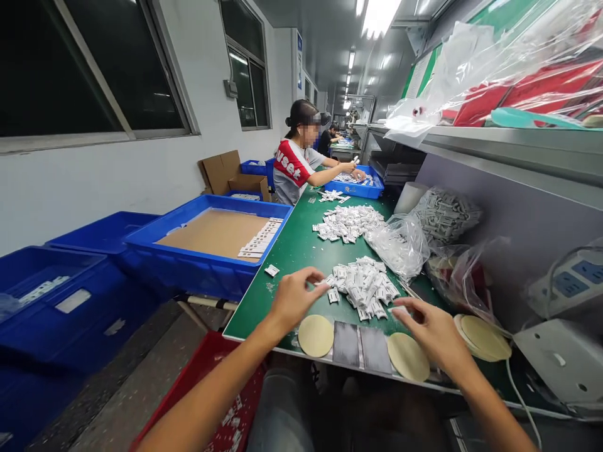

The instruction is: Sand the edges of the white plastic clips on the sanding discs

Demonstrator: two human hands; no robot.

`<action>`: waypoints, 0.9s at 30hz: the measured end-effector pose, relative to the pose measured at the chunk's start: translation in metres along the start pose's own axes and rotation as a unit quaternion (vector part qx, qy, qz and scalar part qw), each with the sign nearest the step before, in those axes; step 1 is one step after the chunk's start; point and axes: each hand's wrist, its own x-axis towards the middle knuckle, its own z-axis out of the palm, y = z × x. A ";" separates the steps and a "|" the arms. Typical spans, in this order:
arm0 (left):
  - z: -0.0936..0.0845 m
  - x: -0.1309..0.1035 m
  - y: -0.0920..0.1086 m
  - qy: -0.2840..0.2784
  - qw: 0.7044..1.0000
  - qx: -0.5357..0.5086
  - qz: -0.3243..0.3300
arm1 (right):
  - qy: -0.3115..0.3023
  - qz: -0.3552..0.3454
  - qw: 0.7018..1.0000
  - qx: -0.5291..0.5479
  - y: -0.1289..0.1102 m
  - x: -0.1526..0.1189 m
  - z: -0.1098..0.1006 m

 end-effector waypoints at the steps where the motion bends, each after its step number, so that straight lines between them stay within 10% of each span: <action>1: 0.013 0.009 0.009 -0.030 0.999 -0.013 0.025 | -0.015 -0.026 1.000 0.006 -0.008 0.010 0.005; 6: 0.059 0.043 0.024 -0.065 0.995 -0.003 0.079 | 0.031 -0.092 0.995 -0.010 -0.030 0.046 0.033; 15: -0.030 0.028 -0.079 0.134 0.966 0.222 -0.022 | 0.239 0.003 0.969 -0.054 0.026 -0.031 0.006; 22: -0.014 0.016 -0.106 0.110 0.924 0.366 -0.017 | 0.185 0.306 0.934 -0.006 0.075 -0.061 0.016; 27: -0.021 0.018 -0.109 0.108 0.904 0.413 0.000 | 0.181 0.170 0.966 0.076 0.067 -0.056 0.021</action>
